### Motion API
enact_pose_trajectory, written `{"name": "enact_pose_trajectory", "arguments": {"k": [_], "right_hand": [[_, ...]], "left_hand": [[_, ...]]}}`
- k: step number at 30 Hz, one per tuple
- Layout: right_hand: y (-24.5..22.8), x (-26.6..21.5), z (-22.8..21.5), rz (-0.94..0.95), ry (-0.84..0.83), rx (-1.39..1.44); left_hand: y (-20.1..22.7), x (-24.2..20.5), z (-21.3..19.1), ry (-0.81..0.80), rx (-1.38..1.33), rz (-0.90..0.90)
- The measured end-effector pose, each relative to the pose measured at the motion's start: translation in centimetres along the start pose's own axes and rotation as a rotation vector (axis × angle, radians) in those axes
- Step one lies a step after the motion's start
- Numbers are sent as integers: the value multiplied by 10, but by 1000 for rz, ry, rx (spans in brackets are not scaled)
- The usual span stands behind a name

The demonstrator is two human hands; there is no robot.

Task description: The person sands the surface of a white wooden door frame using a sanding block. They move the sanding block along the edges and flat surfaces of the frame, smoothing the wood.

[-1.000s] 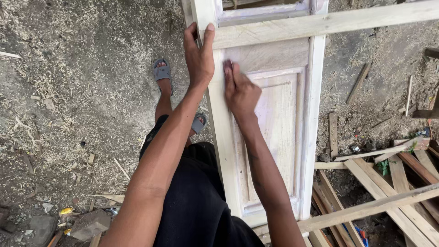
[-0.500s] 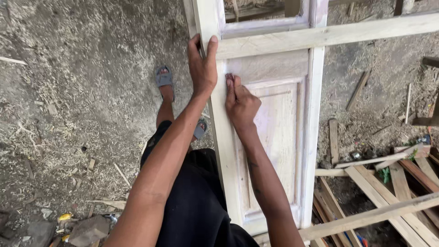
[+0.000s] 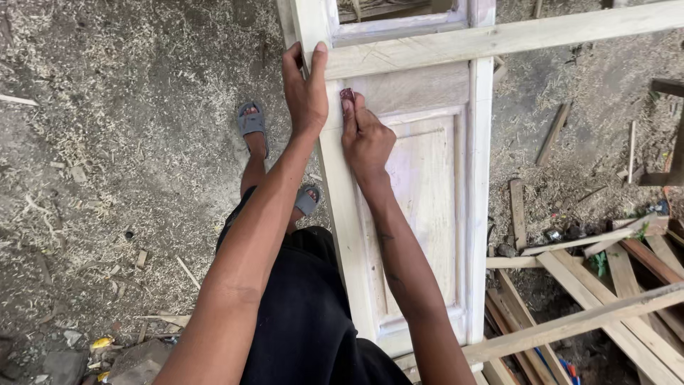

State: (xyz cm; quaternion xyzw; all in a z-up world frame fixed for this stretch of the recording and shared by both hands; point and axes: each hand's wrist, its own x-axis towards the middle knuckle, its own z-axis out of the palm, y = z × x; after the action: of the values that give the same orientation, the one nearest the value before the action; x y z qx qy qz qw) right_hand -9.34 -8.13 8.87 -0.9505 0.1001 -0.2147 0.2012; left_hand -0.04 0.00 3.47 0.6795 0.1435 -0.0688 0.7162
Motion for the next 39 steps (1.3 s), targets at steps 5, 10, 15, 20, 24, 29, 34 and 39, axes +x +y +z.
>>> {"name": "enact_pose_trajectory", "arguments": {"k": [5, 10, 15, 20, 24, 29, 34, 39], "right_hand": [[4, -17, -17, -63, -6, 72], [0, 5, 3, 8, -14, 39], [-4, -25, -21, 53, -22, 103], [-12, 9, -2, 54, 43, 72], [-11, -6, -17, -50, 11, 110], [-7, 4, -6, -7, -21, 64], [-5, -6, -9, -28, -9, 49], [-4, -5, -10, -24, -66, -38]], "left_hand": [[-11, 2, 2, 4, 17, 30], [-13, 1, 2, 34, 46, 56], [-20, 1, 2, 36, 55, 14], [-10, 9, 10, 16, -33, 41], [-16, -1, 4, 39, 1, 13], [-9, 7, 3, 29, 13, 30], [-8, 1, -1, -15, 7, 50], [-4, 2, 2, -11, 3, 4]]}}
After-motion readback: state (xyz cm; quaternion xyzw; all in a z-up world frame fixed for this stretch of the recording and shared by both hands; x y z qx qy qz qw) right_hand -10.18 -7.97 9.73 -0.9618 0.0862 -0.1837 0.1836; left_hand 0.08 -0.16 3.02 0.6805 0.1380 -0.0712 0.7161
